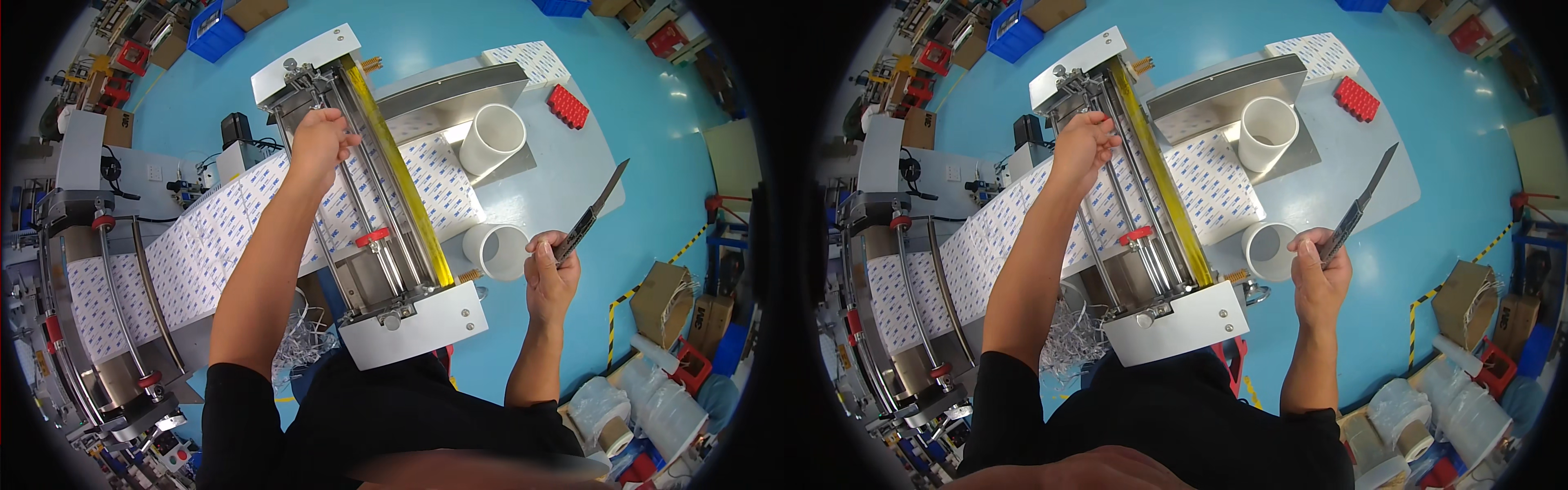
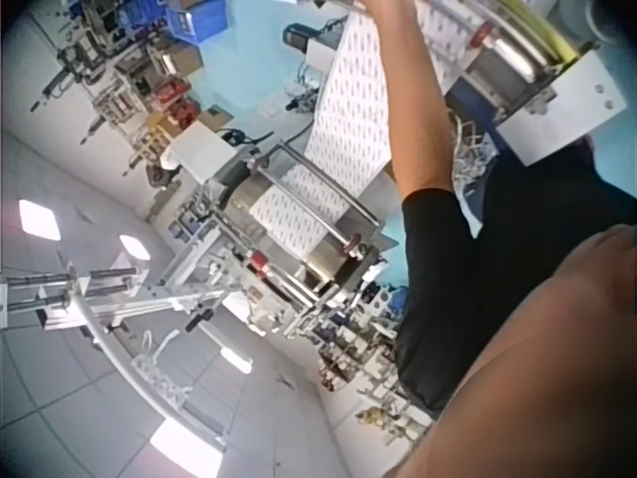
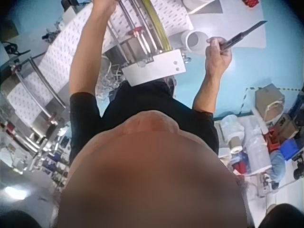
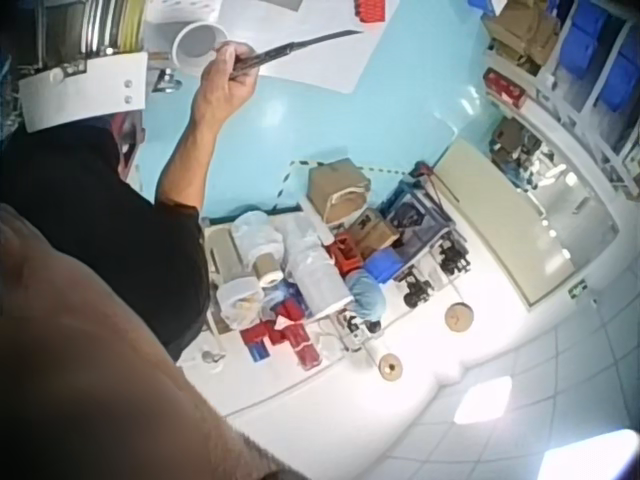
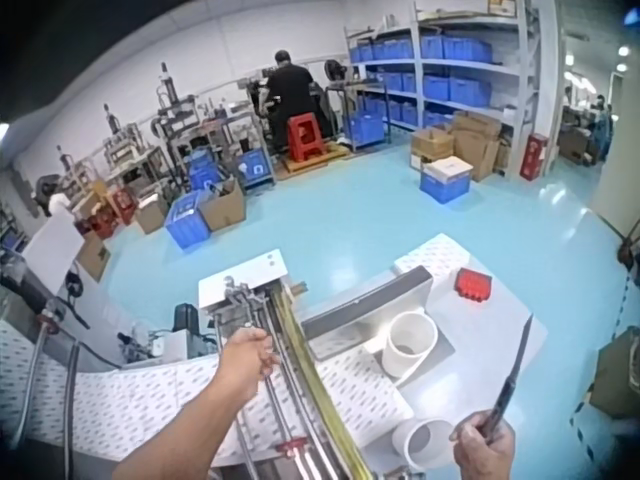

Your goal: The recorder is operating a machine to feed adhesive label sheets, using a utility knife to cut them, and tweezers to remove or inspect parts of the material.

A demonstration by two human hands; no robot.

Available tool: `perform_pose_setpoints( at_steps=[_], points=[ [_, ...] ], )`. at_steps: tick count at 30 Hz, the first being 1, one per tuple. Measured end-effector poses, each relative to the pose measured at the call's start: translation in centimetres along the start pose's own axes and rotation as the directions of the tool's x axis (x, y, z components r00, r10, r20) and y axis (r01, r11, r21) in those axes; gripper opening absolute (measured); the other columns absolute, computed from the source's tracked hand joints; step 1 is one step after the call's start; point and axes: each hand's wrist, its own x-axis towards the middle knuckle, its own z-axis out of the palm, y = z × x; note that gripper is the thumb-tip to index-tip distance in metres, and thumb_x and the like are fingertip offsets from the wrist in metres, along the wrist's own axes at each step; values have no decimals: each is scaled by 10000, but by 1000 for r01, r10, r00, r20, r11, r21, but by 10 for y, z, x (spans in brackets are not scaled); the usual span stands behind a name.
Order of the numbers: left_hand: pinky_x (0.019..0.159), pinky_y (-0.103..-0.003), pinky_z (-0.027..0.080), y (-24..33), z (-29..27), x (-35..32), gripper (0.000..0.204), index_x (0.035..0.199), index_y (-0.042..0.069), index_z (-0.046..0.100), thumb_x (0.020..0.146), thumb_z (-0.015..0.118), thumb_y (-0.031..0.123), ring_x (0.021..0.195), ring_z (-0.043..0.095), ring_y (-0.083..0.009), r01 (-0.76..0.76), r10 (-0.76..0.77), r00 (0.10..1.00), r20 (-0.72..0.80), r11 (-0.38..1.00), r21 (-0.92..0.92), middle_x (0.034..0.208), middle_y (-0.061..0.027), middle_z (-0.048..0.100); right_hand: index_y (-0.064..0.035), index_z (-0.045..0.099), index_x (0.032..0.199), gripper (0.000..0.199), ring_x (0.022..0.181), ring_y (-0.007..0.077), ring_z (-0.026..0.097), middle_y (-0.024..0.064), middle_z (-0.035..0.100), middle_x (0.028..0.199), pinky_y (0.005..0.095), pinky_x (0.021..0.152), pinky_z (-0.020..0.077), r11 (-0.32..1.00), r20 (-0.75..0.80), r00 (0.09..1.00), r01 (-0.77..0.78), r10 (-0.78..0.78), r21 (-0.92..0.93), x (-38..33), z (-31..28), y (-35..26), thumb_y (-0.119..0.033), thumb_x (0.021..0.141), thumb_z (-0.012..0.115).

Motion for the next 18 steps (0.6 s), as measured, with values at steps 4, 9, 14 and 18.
perform_pose_setpoints(
  at_steps=[4,9,14,18],
  points=[
    [550,-280,418,-5,-6,6,340,1127,4,458,803,480,-98,745,604,-208,50,-47,999,22,975,-216,988,-130,568,-8,537,946,91,474,28,346,70,587,857,179,437,269,1000,4,1000,2,-2,-8,0,-2,2,-94,942,564],
    [594,-254,448,-8,-2,-3,329,1088,10,437,786,445,-121,761,584,-199,45,-25,998,51,905,-423,1021,-167,561,-11,536,944,90,472,27,340,65,588,853,180,435,266,1000,9,1000,0,0,-7,-1,-1,4,-96,944,563],
    [613,-264,457,-6,4,-6,326,1084,19,428,796,457,-129,800,595,-219,64,-62,998,19,900,-431,1032,-168,546,-13,536,946,92,471,26,334,62,589,851,181,434,262,1000,6,1000,3,-3,-12,-3,-1,3,-100,944,565],
    [620,-266,456,-7,14,-7,318,1082,34,415,812,452,-131,837,599,-223,82,-136,990,-47,801,-593,1055,-165,532,-14,537,953,103,479,20,341,61,601,852,182,438,261,1000,0,1000,-3,3,5,-4,-5,5,-106,937,579]
  ],
)
